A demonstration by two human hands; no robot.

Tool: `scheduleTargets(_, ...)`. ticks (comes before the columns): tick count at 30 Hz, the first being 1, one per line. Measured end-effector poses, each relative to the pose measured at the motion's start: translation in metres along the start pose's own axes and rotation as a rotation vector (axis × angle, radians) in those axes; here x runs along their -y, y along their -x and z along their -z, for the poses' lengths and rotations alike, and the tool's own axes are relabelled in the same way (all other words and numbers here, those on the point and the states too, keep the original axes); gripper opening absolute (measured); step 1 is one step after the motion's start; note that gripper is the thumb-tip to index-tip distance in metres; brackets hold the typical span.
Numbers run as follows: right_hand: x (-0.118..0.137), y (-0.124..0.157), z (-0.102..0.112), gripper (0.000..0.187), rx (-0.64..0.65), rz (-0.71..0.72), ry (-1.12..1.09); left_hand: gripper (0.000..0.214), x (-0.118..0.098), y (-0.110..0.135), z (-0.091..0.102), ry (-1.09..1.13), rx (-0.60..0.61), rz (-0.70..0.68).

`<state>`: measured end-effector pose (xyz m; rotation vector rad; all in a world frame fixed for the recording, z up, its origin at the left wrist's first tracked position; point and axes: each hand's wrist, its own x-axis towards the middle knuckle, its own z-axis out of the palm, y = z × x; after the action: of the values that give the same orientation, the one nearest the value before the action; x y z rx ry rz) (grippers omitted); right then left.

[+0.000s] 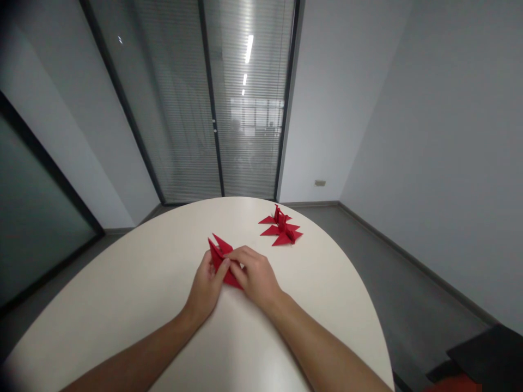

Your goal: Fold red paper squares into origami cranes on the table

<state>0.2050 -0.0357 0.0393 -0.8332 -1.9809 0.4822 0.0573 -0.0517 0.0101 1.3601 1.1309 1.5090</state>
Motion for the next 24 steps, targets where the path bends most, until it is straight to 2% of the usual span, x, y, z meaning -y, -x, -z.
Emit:
scheduleTargets(4, 0.001, 0.0, -0.005, 0.019, -0.066, -0.046, -0.048, 0.02, -0.001, -0.003, 0.003, 0.043, -0.01, 0.043)
scheduleTargets(6, 0.001, 0.0, -0.006, 0.018, -0.064, -0.068, -0.064, 0.018, -0.003, -0.002, 0.003, 0.071, 0.014, 0.016)
scheduleTargets(9, 0.003, 0.0, -0.005, 0.017, -0.047, -0.096, -0.082, 0.038, -0.005, 0.002, -0.001, 0.09, 0.054, -0.027)
scheduleTargets(12, 0.005, 0.0, -0.004, 0.017, -0.04, -0.066, -0.092, 0.051, -0.003, 0.003, -0.005, 0.105, 0.07, 0.006)
scheduleTargets(16, 0.004, 0.0, -0.006, 0.016, -0.069, -0.045, -0.093, 0.043, 0.005, -0.001, -0.002, 0.015, 0.019, -0.007)
scheduleTargets(18, 0.001, -0.001, -0.007, 0.015, -0.117, -0.093, -0.094, 0.038, 0.007, -0.002, 0.001, -0.014, 0.033, -0.03)
scheduleTargets(21, -0.006, -0.001, -0.01, 0.012, -0.182, -0.162, -0.109, 0.043, 0.007, -0.002, 0.003, -0.042, 0.053, -0.068)
scheduleTargets(24, -0.01, 0.0, -0.01, 0.011, -0.201, -0.165, -0.076, 0.045, 0.005, 0.0, 0.003, -0.075, 0.083, -0.065)
